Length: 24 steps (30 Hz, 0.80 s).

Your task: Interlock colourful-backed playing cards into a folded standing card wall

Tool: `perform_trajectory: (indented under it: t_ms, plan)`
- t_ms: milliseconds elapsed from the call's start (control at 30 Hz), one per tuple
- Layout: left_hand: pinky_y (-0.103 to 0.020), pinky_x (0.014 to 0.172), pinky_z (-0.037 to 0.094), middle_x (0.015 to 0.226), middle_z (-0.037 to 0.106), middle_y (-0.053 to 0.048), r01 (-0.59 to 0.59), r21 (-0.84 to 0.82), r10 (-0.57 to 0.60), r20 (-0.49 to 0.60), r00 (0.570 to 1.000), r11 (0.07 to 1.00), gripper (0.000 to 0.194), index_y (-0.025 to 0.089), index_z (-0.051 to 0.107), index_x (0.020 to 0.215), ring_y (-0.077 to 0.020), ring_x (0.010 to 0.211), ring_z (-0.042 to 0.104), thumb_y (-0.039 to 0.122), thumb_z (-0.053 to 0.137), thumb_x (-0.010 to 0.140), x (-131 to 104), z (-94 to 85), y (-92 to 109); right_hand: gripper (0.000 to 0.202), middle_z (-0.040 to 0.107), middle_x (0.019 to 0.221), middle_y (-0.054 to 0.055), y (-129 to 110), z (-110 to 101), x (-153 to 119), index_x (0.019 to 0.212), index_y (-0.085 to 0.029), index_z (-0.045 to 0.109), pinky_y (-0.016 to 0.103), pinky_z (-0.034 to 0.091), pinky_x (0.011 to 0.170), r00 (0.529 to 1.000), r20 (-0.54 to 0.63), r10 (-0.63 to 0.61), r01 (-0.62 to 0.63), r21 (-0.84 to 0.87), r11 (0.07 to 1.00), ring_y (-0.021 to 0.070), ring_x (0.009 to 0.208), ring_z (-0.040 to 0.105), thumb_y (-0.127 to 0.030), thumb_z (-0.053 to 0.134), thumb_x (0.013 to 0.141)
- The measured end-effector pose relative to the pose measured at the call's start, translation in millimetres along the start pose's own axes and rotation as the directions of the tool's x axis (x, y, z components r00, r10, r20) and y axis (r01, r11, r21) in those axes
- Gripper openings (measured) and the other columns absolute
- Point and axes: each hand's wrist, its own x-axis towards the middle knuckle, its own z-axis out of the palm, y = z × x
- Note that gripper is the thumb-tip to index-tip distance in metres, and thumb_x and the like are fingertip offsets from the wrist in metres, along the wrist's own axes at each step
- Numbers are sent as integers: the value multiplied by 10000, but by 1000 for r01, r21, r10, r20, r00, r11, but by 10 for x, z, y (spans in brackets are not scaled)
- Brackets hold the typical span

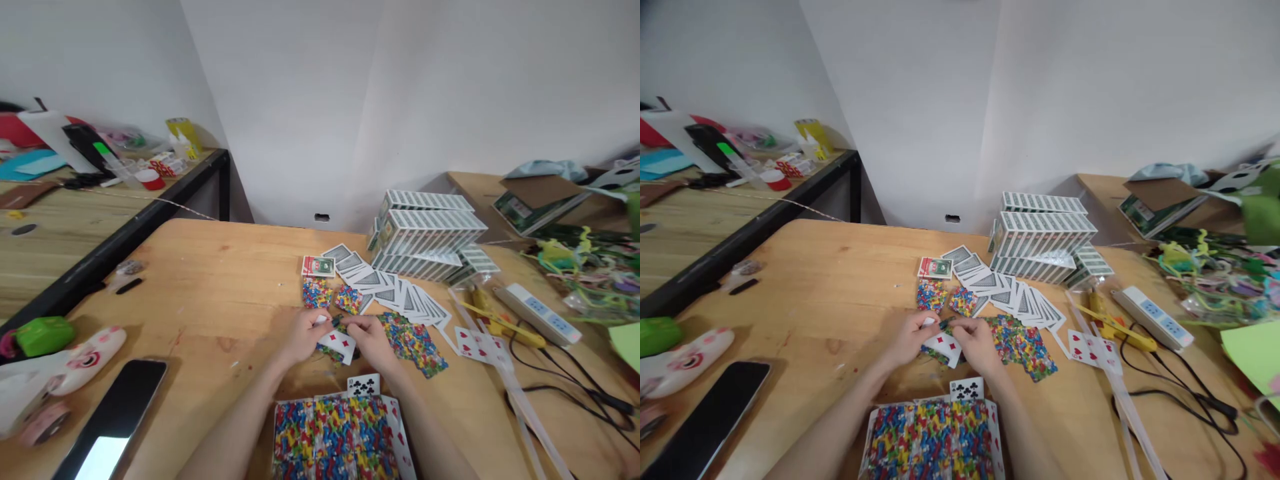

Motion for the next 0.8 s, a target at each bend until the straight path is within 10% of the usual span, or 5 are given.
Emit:
perform_trajectory:
  t_ms: [433,800]
  plan:
    - [-186,502,321,586,492,32,-22,5,22,-73,997,1000,189,140,587,741,-92,535,418,311,506,753,-41,19,3,272,445,462,-39,40,-47,-27,754,-127,666,190,265,394,996,60,-64,56,124,991,77,413,333,-344,503,734]
    - [-172,501,326,570,504,31,-20,85,12,87,996,996,170,142,595,628,-90,546,432,199,464,719,-37,-86,171,303,575,622,22,85,-49,14,658,-150,636,215,376,516,974,115,-196,203,-55,978,136,584,484,-397,506,777]
